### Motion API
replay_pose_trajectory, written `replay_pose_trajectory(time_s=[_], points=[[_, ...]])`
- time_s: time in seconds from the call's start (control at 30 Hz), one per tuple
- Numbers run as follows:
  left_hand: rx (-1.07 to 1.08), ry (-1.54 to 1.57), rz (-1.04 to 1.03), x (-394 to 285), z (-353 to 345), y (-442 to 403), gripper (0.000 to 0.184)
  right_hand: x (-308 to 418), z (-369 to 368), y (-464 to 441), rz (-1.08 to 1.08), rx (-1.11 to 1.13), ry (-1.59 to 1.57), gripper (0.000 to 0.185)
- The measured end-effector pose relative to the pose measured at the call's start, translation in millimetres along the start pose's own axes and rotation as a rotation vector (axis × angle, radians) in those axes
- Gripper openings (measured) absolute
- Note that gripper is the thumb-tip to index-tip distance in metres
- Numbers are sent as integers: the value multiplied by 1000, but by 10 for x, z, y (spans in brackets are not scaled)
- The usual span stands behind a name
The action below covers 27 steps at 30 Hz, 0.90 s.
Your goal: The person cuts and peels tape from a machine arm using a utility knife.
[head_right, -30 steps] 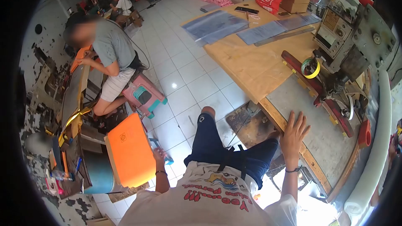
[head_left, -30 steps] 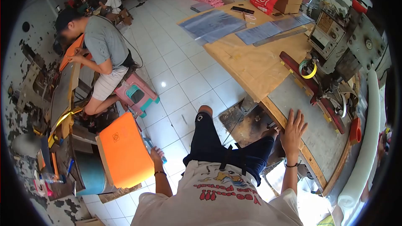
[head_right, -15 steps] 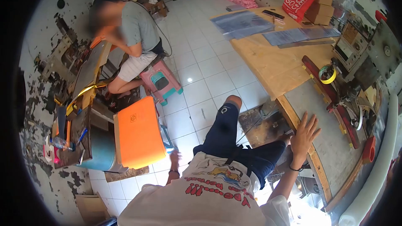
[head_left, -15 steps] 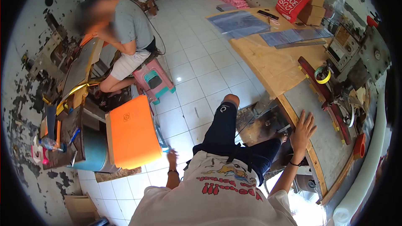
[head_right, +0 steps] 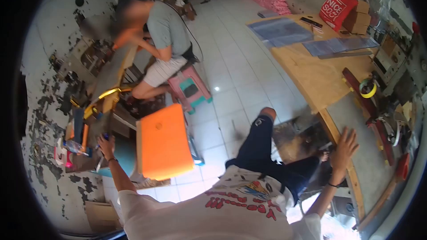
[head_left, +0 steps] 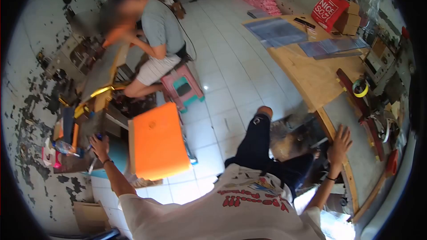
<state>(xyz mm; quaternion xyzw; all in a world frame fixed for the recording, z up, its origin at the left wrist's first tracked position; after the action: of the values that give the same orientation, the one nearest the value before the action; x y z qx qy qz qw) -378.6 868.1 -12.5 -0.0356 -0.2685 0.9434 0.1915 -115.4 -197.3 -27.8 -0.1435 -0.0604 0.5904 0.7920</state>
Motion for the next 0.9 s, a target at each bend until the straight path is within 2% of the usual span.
replay_pose_trajectory(time_s=[0.13, 0.2, 0.33, 0.43, 0.47, 0.5, 0.53, 0.57, 0.6, 0.63, 0.67, 0.7, 0.73, 0.77, 0.8, 0.9], points=[[51, 27, 6, 62, -91, -163, 80, -9, -20, 2, -19, -41, -21, 92], [50, 20, -87, 32, -39, -185, 71, -29, -34, 37, -14, -100, -27, 89], [-2, 30, -293, -213, 132, -118, 48, 76, 146, 48, -49, -1, 9, 86], [-110, 281, -359, -695, 577, 183, 31, 23, 43, 70, 0, -158, -35, 87], [-196, 335, -404, -958, 774, 308, 29, 61, 118, 65, -14, -91, -21, 87], [-273, 505, -460, -1335, 1170, 563, 36, 105, 142, 63, -19, -76, -24, 87], [-264, 627, -463, -1725, 1392, 764, 46, 122, 164, 49, -24, -65, -26, 86], [-280, 779, -547, -2159, 1595, 958, 47, 100, 185, 61, -26, -48, -20, 86], [-275, 948, -667, -2610, 1886, 1226, 40, 78, 189, 73, -22, -71, -25, 86], [-334, 808, -837, -2998, 2170, 1516, 41, 81, 151, 71, -10, -94, -31, 86], [-181, 1113, -853, -3383, 2043, 1605, 44, 79, 146, 76, 2, -114, -38, 86], [-441, 872, -1085, -3767, 2589, 2047, 42, 76, 159, 77, 25, -72, -80, 84], [-191, 1077, -1031, -4135, 2732, 2209, 34, 76, 203, 83, 42, -25, -121, 83], [-446, 1066, -1215, -4383, 3094, 2522, 32, 80, 283, 102, 51, 24, -161, 81], [-712, 1046, -1395, -4585, 3410, 2852, 30, 146, 625, 145, 68, 38, -325, 65], [-911, 1225, -1578, -5103, 4014, 3517, 31, 181, 1166, 222, 223, -68, -997, 40]])
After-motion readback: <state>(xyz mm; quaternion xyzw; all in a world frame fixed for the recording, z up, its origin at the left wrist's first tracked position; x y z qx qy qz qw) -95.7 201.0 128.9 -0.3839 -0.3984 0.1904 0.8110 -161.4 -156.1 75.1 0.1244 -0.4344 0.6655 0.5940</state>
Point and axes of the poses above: each hand's wrist, its own y-axis away from the middle knuckle, its own z-axis out of the back of the hand, x = y × z, the point moved 7 cm from there along -y, towards the middle knuckle, and after that the axes turned 2 degrees about -x, right-handed, at the moved point
